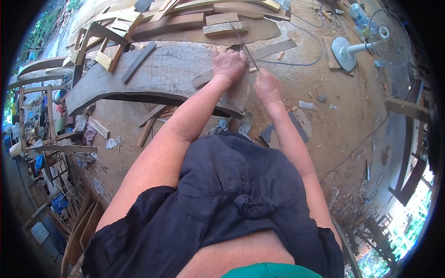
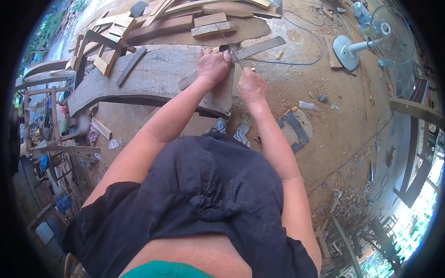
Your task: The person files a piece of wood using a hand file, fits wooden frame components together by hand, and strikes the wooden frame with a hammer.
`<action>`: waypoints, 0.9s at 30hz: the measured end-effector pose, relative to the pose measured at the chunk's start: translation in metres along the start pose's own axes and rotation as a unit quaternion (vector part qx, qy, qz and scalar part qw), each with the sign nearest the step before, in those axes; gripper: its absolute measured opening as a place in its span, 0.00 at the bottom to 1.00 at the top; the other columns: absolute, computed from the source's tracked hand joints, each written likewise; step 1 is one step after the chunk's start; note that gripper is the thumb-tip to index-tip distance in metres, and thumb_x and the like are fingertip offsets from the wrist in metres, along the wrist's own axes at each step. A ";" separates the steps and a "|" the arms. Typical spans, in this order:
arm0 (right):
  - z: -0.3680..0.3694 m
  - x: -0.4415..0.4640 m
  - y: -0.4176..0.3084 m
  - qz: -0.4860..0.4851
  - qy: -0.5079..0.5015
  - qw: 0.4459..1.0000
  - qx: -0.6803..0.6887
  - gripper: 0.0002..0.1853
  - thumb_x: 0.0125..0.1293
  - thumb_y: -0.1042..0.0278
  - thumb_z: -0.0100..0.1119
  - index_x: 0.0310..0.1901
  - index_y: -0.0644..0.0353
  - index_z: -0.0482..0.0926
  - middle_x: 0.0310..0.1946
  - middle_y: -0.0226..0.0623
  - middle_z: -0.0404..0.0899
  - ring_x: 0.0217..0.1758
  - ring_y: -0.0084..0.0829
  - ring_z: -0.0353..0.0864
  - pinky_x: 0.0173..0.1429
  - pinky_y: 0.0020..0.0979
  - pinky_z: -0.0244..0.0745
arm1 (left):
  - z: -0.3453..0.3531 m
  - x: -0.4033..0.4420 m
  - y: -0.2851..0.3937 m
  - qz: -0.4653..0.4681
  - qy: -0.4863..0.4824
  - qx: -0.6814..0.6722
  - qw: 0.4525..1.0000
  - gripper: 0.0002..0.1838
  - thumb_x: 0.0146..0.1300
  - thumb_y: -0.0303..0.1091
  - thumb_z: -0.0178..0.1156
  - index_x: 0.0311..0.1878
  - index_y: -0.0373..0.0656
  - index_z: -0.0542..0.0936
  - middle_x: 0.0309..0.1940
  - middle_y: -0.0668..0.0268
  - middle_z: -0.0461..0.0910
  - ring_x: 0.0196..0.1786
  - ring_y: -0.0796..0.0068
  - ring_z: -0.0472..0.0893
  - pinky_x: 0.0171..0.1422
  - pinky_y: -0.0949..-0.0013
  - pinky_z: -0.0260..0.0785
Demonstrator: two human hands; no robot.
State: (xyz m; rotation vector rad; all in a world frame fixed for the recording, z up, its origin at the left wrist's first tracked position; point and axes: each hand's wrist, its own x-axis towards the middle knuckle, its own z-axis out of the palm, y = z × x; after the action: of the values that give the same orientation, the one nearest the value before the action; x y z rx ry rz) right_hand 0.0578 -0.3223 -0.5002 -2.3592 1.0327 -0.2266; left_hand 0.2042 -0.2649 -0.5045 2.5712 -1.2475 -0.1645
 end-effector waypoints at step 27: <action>0.002 -0.010 0.005 0.016 -0.006 1.000 -0.015 0.07 0.65 0.67 0.48 0.35 0.58 0.74 0.27 0.56 0.80 0.34 0.58 0.81 0.41 0.55 0.73 | -0.001 0.001 -0.002 0.017 -0.028 0.040 0.999 0.26 0.69 0.47 0.40 0.35 0.42 0.86 0.39 0.60 0.85 0.53 0.59 0.77 0.70 0.47 0.50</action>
State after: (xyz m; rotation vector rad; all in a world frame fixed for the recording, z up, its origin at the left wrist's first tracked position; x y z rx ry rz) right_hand 0.0487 -0.3168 -0.5036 -2.3659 1.0761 -0.1866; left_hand 0.2065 -0.2643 -0.5041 2.6266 -1.3439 -0.1840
